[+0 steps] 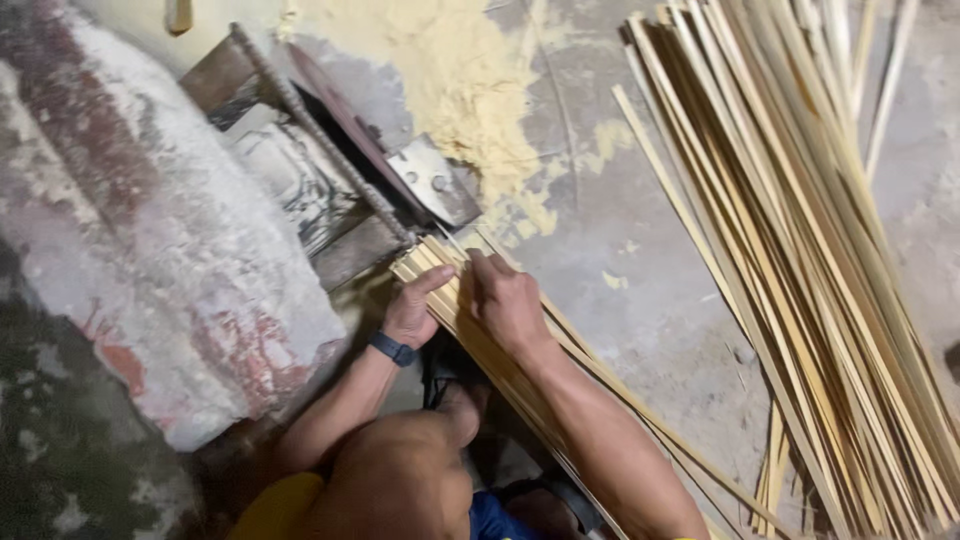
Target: The person sits on the floor and uses a bench-mounted cutting machine to trim the ends of long bamboo strips. They repeatedly pick up bundles of strips, align them against the blade, and push them through to create uniform cuts, then place the trimmed pieces back on the floor.
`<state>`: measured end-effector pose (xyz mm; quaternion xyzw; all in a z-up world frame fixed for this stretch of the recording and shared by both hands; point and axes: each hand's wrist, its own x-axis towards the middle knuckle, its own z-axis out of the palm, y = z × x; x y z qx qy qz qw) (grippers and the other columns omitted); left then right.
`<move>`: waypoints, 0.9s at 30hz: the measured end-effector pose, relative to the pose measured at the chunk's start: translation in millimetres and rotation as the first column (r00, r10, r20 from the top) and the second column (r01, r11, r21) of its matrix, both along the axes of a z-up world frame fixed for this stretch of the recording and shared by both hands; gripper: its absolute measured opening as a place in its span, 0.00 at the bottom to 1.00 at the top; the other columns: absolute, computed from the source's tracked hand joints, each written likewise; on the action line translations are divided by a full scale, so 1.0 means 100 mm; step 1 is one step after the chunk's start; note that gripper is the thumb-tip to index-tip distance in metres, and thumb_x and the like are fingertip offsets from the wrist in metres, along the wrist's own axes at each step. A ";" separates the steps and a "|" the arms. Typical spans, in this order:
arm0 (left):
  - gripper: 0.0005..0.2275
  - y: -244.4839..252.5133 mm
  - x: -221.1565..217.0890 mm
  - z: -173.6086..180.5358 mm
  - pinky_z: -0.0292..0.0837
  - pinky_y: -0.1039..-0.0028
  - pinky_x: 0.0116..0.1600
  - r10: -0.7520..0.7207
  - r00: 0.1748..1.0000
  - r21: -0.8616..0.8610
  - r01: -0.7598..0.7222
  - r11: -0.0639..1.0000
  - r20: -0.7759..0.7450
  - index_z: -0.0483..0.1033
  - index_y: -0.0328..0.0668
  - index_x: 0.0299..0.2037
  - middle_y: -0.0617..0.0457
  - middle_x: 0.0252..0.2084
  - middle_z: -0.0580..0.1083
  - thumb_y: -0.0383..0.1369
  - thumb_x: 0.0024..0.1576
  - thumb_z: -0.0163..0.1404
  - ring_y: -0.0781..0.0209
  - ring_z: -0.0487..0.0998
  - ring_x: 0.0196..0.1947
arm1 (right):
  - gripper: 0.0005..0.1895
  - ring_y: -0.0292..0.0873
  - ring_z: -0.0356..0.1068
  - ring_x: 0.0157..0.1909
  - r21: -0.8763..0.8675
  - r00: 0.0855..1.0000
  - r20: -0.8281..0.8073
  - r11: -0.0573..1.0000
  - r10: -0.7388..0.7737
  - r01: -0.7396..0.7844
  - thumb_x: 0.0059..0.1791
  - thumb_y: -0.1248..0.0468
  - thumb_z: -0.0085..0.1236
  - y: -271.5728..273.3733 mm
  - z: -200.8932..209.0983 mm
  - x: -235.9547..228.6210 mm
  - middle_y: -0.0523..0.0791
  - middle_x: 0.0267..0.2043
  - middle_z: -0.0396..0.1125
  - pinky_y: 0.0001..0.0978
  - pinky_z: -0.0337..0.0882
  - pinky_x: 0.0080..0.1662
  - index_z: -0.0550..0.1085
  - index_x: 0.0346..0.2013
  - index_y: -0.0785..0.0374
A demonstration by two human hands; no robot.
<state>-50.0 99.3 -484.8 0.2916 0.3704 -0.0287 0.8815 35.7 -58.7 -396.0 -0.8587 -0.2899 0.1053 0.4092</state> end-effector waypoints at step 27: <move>0.17 -0.01 -0.01 -0.07 0.75 0.63 0.59 -0.013 0.999 0.037 0.015 0.999 -0.038 0.79 0.26 0.50 0.41 0.50 0.79 0.30 0.52 0.62 0.53 0.79 0.50 | 0.28 0.57 0.73 0.34 0.016 0.998 0.054 0.999 0.029 -0.030 0.43 0.73 0.61 -0.15 0.10 -0.06 0.51 0.36 0.70 0.46 0.72 0.35 0.73 0.59 0.62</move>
